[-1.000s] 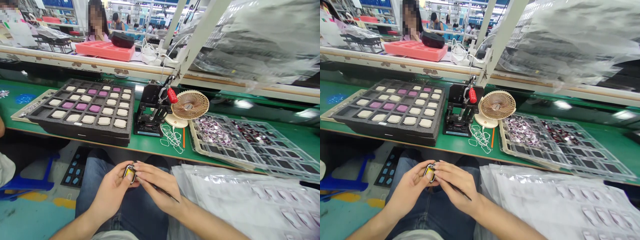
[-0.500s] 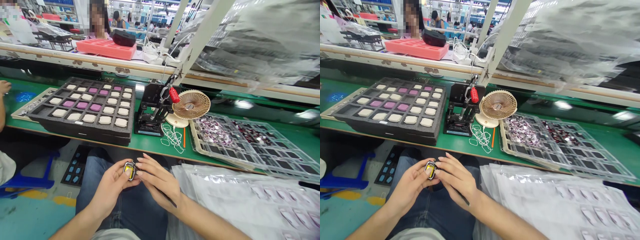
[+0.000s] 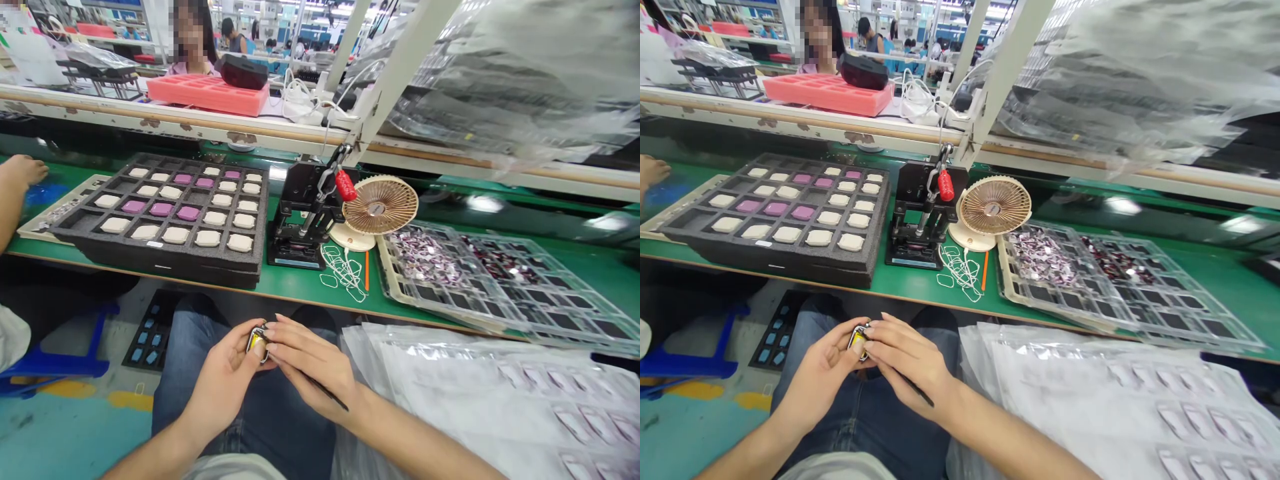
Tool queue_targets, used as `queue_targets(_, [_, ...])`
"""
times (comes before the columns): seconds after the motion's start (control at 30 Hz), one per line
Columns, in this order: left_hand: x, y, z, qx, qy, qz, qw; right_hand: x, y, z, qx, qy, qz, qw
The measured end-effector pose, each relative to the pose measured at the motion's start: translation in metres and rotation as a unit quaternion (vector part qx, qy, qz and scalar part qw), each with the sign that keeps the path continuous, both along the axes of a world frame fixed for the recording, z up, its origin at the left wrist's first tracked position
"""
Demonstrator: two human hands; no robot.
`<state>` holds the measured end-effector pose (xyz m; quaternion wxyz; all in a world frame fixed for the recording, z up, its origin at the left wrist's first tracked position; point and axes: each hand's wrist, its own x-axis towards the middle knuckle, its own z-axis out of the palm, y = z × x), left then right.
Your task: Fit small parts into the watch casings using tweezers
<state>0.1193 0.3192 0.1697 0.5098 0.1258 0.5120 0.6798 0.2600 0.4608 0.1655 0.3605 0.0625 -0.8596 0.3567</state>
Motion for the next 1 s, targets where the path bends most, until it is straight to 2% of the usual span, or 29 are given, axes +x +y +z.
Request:
queue_targets(0.1, [0.001, 0.0, -0.001, -0.002, 0.005, 0.0, 1.0, 0.001, 0.002, -0.002, 0.015, -0.005, 0.0, 1.0])
queue_targets(0.27, [0.0, -0.002, -0.003, 0.026, -0.025, -0.022, 0.999, 0.005, 0.006, -0.011, 0.082, -0.007, 0.007, 0.997])
queue_targets(0.43, [-0.002, -0.002, -0.003, 0.035, -0.061, -0.033, 0.997, 0.005, 0.006, -0.01, 0.094, 0.012, -0.004, 0.995])
queue_targets(0.63, [-0.004, -0.003, -0.005, 0.07, -0.119, -0.047, 0.989, 0.008, 0.004, -0.012, 0.034, -0.004, -0.011, 0.999])
queue_targets(0.8, [-0.007, 0.0, -0.006, 0.052, -0.195, -0.008, 0.979, 0.009, 0.003, -0.011, 0.021, 0.017, 0.0, 1.0])
queue_targets(1.0, [-0.004, 0.003, -0.008, 0.06, -0.156, -0.004, 0.986, 0.005, 0.003, -0.006, -0.008, 0.011, -0.007, 1.0])
